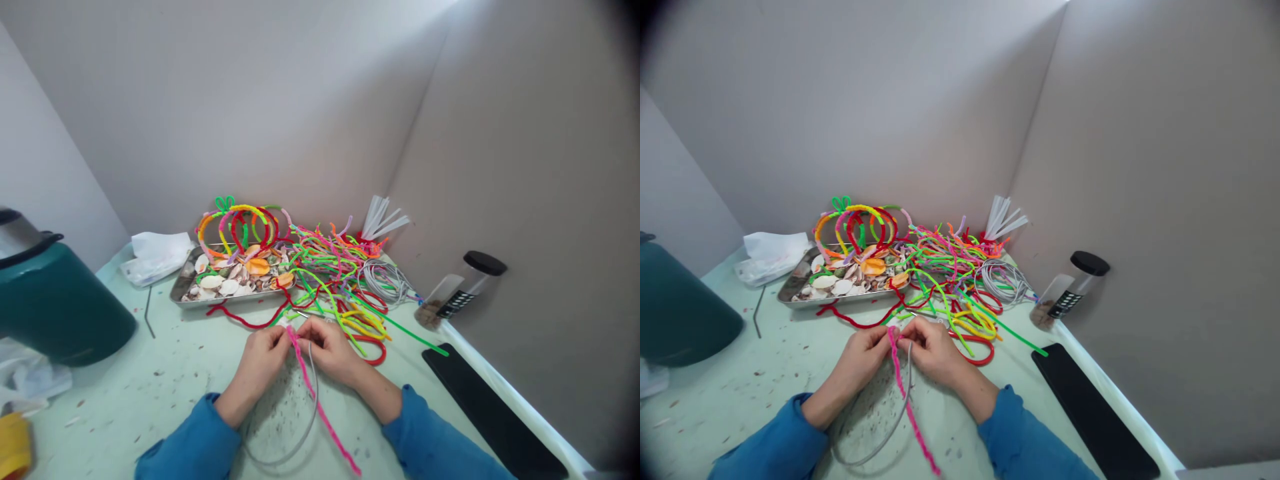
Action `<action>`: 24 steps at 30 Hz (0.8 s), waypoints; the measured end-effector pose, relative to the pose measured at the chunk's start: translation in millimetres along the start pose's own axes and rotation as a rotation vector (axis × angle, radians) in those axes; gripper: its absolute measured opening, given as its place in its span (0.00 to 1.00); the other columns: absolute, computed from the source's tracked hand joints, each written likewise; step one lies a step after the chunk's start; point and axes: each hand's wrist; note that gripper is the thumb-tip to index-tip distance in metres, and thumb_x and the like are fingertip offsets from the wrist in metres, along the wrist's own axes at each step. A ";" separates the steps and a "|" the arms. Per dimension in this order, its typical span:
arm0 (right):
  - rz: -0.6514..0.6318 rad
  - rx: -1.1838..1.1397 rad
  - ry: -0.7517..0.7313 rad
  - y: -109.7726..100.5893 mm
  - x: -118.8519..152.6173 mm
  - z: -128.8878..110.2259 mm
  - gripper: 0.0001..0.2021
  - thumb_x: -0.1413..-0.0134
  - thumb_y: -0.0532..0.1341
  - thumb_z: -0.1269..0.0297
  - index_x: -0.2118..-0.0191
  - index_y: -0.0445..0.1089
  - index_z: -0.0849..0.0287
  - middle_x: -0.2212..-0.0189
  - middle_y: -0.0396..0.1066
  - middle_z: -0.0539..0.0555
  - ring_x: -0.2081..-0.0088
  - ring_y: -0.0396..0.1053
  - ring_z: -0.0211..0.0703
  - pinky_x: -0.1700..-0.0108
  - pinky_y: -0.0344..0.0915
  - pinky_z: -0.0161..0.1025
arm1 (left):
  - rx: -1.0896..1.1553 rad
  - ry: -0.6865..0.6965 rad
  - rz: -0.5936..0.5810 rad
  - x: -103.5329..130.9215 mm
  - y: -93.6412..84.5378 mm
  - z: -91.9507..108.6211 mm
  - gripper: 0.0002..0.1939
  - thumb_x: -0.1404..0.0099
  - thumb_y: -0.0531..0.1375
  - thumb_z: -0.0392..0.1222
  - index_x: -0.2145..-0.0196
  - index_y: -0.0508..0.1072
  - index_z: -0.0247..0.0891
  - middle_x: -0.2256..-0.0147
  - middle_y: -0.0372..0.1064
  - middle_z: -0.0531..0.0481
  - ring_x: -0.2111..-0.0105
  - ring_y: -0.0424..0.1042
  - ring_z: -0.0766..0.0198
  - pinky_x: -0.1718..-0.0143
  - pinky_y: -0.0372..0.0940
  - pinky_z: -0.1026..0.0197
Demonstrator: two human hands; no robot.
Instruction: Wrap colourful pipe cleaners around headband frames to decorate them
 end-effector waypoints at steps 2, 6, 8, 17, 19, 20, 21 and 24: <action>-0.004 0.004 0.003 0.4 0.2 0.1 0.04 0.45 0.58 0.65 0.67 0.65 0.59 0.76 0.65 0.47 0.74 0.60 0.34 0.73 0.55 0.31 | 0.000 -0.013 0.004 0.1 0.2 0.6 0.17 0.43 0.49 0.50 0.83 0.58 0.38 0.83 0.47 0.57 0.79 0.50 0.68 0.78 0.44 0.65; -0.011 0.034 -0.009 0.1 0.5 -1.8 0.04 0.46 0.59 0.65 0.68 0.65 0.59 0.76 0.64 0.47 0.75 0.59 0.34 0.73 0.55 0.31 | 0.010 -0.027 0.013 -1.0 0.6 -0.2 0.20 0.42 0.49 0.52 0.85 0.59 0.37 0.84 0.47 0.57 0.80 0.50 0.68 0.79 0.44 0.65; -0.014 0.032 -0.025 -0.4 0.2 -3.2 0.03 0.46 0.59 0.67 0.68 0.65 0.60 0.76 0.63 0.47 0.75 0.59 0.33 0.73 0.54 0.31 | 0.020 -0.042 0.015 -1.6 0.8 -1.2 0.22 0.42 0.49 0.54 0.86 0.59 0.37 0.85 0.48 0.57 0.81 0.50 0.69 0.80 0.44 0.65; -0.009 0.045 -0.043 -1.1 -0.1 -5.0 0.04 0.48 0.61 0.66 0.70 0.67 0.61 0.79 0.62 0.45 0.78 0.56 0.31 0.76 0.51 0.29 | 0.260 -0.187 0.010 0.5 -5.2 3.4 0.35 0.39 0.40 0.63 0.87 0.67 0.35 0.90 0.55 0.53 0.86 0.56 0.67 0.81 0.50 0.65; -0.010 0.046 -0.034 -1.0 0.1 -5.1 0.04 0.47 0.61 0.66 0.69 0.67 0.61 0.79 0.61 0.45 0.78 0.56 0.31 0.76 0.52 0.29 | 0.330 -0.239 -0.010 1.0 -7.3 6.1 0.37 0.39 0.38 0.65 0.85 0.68 0.34 0.90 0.55 0.53 0.87 0.56 0.67 0.83 0.48 0.65; -0.009 0.042 -0.027 -0.9 0.1 -5.2 0.04 0.47 0.60 0.66 0.69 0.67 0.61 0.79 0.62 0.45 0.78 0.56 0.31 0.76 0.52 0.29 | 0.359 -0.257 -0.025 1.0 -8.0 6.7 0.37 0.40 0.38 0.66 0.84 0.68 0.34 0.90 0.56 0.53 0.88 0.55 0.67 0.84 0.47 0.65; -0.007 0.036 -0.019 -0.7 0.0 -5.5 0.05 0.47 0.60 0.65 0.69 0.67 0.61 0.79 0.62 0.45 0.78 0.56 0.31 0.76 0.52 0.30 | 0.370 -0.264 -0.037 0.9 -8.3 6.7 0.36 0.41 0.39 0.67 0.84 0.68 0.34 0.90 0.56 0.53 0.88 0.55 0.68 0.84 0.46 0.65; 0.012 -0.008 0.008 -0.3 -1.1 -6.6 0.07 0.45 0.59 0.62 0.68 0.67 0.60 0.77 0.64 0.47 0.76 0.59 0.33 0.74 0.55 0.30 | 0.331 -0.221 -0.043 -0.2 -7.7 3.7 0.30 0.43 0.48 0.65 0.85 0.64 0.36 0.90 0.52 0.56 0.87 0.52 0.70 0.84 0.44 0.66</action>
Point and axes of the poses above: each hand's wrist, its own x-axis away from the middle knuckle, its own y-axis out of the palm, z = x × y
